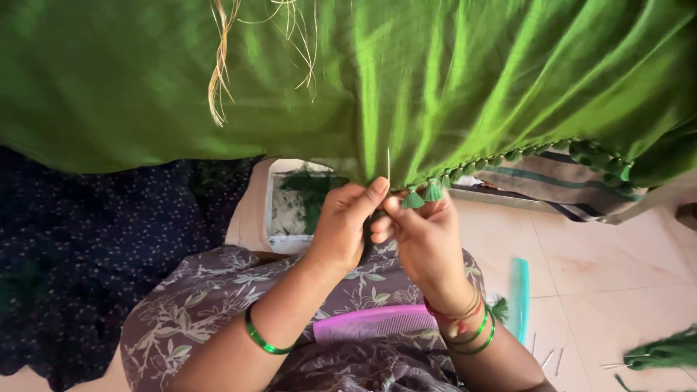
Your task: The recorder is attaching green tassels or fringe to the edge of a large green fabric using manual dexterity and tools.
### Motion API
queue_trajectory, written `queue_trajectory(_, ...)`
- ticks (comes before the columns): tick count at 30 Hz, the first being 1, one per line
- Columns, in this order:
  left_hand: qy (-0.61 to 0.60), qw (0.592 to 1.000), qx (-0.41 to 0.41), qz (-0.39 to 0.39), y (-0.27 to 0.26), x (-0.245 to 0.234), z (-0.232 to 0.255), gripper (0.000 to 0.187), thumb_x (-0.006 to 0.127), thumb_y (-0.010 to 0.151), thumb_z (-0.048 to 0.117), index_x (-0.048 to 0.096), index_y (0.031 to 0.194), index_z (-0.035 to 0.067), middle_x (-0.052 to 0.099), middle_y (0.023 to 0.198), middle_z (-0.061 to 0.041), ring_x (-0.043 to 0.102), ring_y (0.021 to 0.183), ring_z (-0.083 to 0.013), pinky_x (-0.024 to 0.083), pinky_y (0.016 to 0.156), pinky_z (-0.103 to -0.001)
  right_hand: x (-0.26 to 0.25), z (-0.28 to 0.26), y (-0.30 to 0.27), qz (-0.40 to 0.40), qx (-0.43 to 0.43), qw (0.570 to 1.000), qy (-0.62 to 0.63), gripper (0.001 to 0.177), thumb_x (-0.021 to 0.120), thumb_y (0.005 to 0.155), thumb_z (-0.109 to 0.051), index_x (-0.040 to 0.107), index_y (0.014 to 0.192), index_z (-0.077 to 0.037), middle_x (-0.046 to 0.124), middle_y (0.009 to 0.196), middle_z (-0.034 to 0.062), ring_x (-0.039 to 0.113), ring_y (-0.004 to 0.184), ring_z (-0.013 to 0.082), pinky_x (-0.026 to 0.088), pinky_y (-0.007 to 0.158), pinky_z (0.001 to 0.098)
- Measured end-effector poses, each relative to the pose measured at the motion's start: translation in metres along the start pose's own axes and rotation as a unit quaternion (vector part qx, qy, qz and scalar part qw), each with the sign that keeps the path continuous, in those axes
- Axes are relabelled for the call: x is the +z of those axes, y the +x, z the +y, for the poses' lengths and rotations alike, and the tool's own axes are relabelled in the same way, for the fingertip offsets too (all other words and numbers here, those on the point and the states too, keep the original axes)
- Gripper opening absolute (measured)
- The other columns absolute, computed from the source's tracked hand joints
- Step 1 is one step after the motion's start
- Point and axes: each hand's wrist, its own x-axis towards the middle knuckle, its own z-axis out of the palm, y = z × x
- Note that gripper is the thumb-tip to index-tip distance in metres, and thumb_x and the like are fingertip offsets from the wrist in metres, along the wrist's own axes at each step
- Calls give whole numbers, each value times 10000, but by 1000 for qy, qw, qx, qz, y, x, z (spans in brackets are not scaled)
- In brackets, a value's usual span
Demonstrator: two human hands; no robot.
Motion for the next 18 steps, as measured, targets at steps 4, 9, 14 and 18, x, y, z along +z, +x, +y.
queue_trajectory(4,163,980,104,45,4,-12,-12,345,720,983,265,730,830,-45,688,745,-20,583,660,-82,468,586,-266,19,-32,-15,84,-280,840,-456,114,737,930,46,686,1028,21,671,1031,149,700,892,223,609,708,322)
queue_trajectory(9,242,964,102,42,4,-7,-14,294,760,954,252,782,860,-26,651,708,32,516,660,-35,395,576,-250,72,-94,-2,31,-399,641,-655,217,786,798,87,715,997,35,673,1029,149,645,1081,297,555,869,372)
queue_trajectory(14,83,994,19,64,9,12,6,312,743,958,229,761,802,-41,680,712,11,562,639,-57,412,587,-240,60,-86,0,-33,-389,693,-605,165,775,885,125,698,982,15,655,1051,120,695,1142,293,576,966,354)
queue_trajectory(18,-16,996,6,85,6,24,10,310,746,953,219,710,739,-2,668,682,-13,562,592,-78,426,560,-263,67,-70,-5,-21,-358,753,-552,134,731,955,130,690,1035,31,649,1133,121,723,1104,257,618,886,287)
